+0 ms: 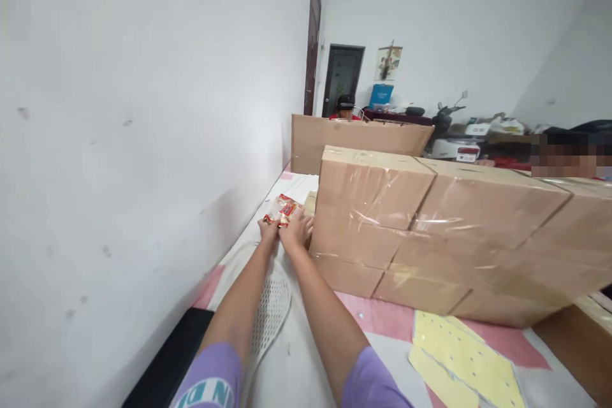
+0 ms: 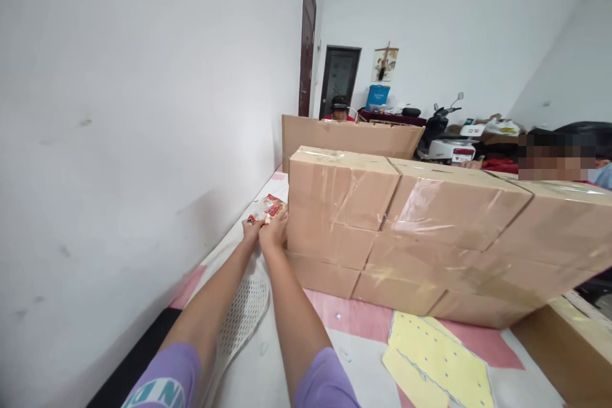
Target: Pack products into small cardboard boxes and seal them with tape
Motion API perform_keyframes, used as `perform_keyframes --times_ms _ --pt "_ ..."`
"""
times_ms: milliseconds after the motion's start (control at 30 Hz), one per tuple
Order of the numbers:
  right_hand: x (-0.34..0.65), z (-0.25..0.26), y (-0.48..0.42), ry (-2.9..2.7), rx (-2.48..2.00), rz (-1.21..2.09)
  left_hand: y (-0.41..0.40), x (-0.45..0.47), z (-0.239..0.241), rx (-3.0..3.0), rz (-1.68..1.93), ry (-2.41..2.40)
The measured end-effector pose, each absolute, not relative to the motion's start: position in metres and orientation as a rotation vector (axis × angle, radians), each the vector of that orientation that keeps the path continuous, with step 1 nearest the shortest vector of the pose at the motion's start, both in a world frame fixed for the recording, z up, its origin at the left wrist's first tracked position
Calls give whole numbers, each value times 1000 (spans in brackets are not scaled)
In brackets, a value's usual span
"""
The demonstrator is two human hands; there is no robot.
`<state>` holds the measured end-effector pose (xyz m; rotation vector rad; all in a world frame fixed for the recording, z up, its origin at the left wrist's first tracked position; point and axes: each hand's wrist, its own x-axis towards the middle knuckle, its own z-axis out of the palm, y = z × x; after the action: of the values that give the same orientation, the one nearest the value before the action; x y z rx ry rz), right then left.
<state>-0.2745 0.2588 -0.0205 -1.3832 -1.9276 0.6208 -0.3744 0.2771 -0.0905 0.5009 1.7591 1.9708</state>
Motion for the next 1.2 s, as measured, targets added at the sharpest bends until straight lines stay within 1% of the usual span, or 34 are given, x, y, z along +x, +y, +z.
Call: perform_keyframes --times_ms 167,333,433,533,600,700,767,833,900,967,1033,1100,1200 --pt "-283 -32 270 -2048 -1398 489 291 -365 -100 844 1915 1681" --pt "-271 -28 256 -2223 -1195 367 258 -368 -88 1050 1903 1739" --pt "-263 -15 227 -2335 -962 308 203 -374 -68 1070 1941 1880" --pt "-258 6 180 -2422 -673 267 124 -367 -48 1027 1968 2064" --pt "-250 19 142 -2448 -518 256 68 -347 -36 974 1961 2184" --pt "-211 28 84 -2401 -286 231 -10 -287 -26 885 1871 2464" --pt "-164 26 51 -2290 -143 230 -54 -230 -25 884 1763 2773" --pt "-102 20 23 -2168 -68 268 -89 -169 -27 1064 1782 2916" --pt "-34 12 -1 -2098 -66 309 -116 -112 -32 1385 1838 2835" --pt "31 4 -22 -2097 -129 301 -135 -66 -40 1656 1873 2609" --pt "83 -5 -43 -2122 -248 261 -147 -33 -50 1794 1844 2376" --pt "116 -18 -64 -2122 -424 232 -152 -12 -61 1848 1762 2209" --pt "139 -41 -92 -2056 -737 266 -149 7 -81 1924 1625 2059"
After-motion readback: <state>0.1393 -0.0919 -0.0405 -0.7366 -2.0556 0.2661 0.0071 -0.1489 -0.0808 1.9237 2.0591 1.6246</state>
